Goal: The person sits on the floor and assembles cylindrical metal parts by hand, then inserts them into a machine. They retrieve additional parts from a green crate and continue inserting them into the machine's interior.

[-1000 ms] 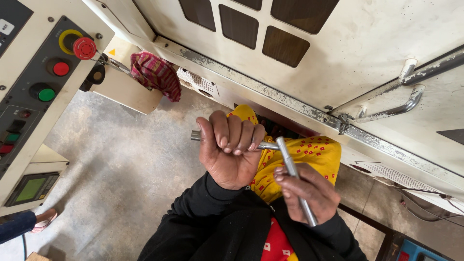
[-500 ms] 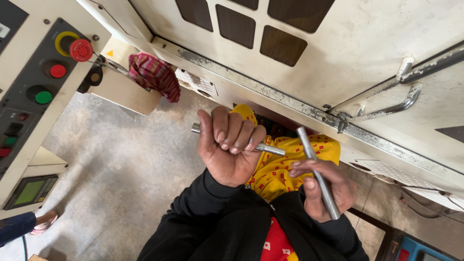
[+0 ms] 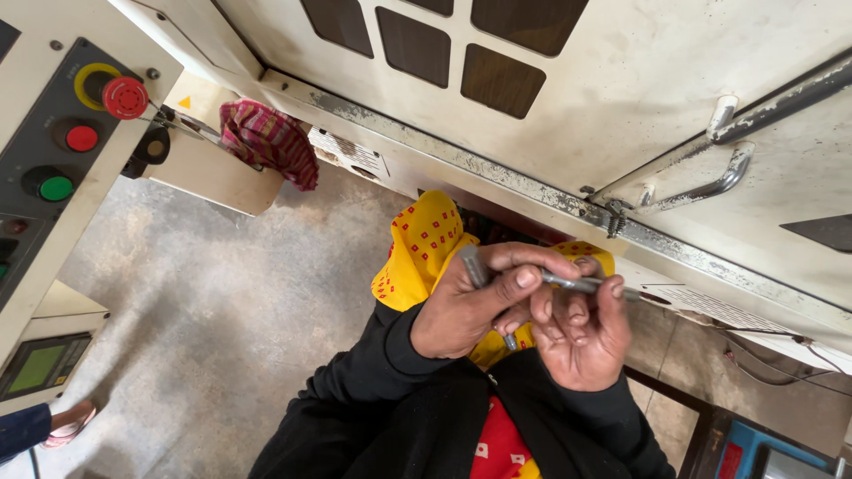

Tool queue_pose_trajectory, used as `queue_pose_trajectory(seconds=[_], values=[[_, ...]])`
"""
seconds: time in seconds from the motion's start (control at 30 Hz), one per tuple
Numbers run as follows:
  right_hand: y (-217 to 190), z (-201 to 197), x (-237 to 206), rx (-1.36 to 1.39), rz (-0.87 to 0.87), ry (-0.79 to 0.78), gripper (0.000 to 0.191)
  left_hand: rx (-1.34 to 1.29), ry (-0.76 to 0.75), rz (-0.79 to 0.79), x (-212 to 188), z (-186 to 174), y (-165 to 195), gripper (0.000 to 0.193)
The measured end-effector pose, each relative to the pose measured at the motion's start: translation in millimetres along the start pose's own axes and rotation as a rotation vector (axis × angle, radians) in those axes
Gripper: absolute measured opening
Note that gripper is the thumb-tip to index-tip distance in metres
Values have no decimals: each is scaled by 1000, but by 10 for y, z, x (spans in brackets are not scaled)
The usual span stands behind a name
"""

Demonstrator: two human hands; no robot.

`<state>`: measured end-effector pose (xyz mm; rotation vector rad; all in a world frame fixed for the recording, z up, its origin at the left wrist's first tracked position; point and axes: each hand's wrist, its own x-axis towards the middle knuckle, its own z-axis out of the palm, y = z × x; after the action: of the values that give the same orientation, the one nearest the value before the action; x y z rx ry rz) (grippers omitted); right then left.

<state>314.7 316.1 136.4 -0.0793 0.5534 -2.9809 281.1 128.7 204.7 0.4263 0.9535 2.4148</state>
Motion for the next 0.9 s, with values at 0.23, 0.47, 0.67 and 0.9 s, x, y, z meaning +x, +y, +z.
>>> queue_pose_trajectory(seconds=[0.23,0.47,0.67,0.9], values=[[175,-83,30,-53,281,100,69,119,10,-50,-53,73,55,29],[235,-389,1,133,355,-8,74,119,14,-20,-57,82,89,28],[246,-162,58,60,266,-37,65,146,12,3,-79,39,48,28],[103,303,138,-470,-312,-18,24,-19,103,120,15,-116,-94,29]])
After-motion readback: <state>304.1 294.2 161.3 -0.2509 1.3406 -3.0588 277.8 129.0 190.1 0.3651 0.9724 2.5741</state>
